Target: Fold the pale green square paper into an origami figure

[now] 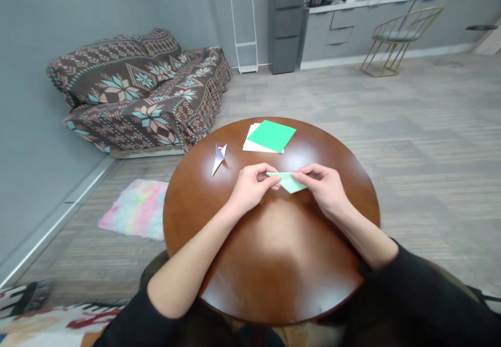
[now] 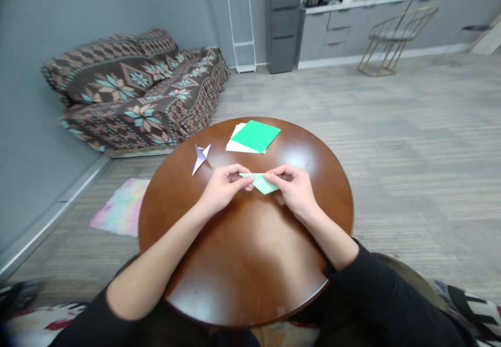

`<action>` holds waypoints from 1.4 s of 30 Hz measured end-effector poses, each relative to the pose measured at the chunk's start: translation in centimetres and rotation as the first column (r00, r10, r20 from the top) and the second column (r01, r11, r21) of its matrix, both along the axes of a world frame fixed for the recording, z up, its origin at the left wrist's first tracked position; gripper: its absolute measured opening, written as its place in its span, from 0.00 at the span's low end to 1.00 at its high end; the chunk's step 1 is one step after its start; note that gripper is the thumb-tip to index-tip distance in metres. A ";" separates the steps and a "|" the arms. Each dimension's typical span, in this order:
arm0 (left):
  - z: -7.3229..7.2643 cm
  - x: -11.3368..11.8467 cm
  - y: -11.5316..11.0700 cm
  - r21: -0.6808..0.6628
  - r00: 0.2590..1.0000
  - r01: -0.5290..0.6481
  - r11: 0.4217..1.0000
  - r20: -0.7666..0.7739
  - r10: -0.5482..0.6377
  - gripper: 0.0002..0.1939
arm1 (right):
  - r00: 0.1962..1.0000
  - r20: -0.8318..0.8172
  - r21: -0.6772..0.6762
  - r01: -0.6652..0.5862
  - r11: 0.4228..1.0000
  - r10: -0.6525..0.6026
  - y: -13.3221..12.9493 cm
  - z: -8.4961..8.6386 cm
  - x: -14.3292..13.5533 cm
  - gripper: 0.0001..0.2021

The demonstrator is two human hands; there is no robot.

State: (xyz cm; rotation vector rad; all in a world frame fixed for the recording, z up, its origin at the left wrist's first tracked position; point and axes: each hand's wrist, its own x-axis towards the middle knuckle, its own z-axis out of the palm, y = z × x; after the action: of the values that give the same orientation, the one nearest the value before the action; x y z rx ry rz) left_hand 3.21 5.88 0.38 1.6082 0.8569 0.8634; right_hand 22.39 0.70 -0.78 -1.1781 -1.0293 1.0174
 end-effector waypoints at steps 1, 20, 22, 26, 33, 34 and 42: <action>-0.1 0.0 0.0 -0.008 1.000 -0.003 1.000 -0.019 0.002 0.11 | 1.000 0.012 0.008 -0.001 1.000 0.001 0.0 0.0 0.0 0.11; 0.2 0.6 -0.7 -0.201 0.994 0.074 0.977 0.094 -0.056 0.16 | 0.933 -0.359 -0.054 -0.053 0.997 0.030 -0.2 0.3 -0.9 0.14; 0.4 0.9 -1.1 -0.222 0.986 0.094 0.970 0.153 -0.060 0.17 | 0.897 -0.430 -0.103 -0.163 0.981 0.104 -0.6 0.4 -1.4 0.12; 0.6 1.3 -1.6 -0.217 0.985 0.085 0.973 0.164 -0.050 0.17 | 0.874 -0.475 -0.159 -0.204 0.966 0.106 -0.9 0.4 -2.1 0.13; 0.2 1.3 -1.4 -0.150 0.989 0.035 0.988 0.148 -0.012 0.16 | 0.885 -0.465 -0.152 -0.056 0.987 -0.021 -0.4 0.4 -1.8 0.13; 0.1 1.4 -1.3 -0.161 0.989 0.019 0.987 0.150 0.006 0.16 | 0.878 -0.477 -0.145 -0.038 0.989 -0.036 -0.3 0.4 -1.6 0.13; 0.0 1.1 -0.9 -0.131 0.999 0.018 0.991 0.038 -0.014 0.15 | 0.883 -0.465 -0.109 0.015 0.994 -0.065 0.1 0.1 -0.6 0.12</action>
State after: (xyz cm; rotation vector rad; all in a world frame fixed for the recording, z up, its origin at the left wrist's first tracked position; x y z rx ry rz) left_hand 4.28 4.96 0.39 1.4787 0.8562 0.8063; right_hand 21.78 0.83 -0.65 -0.9605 -0.5710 1.2572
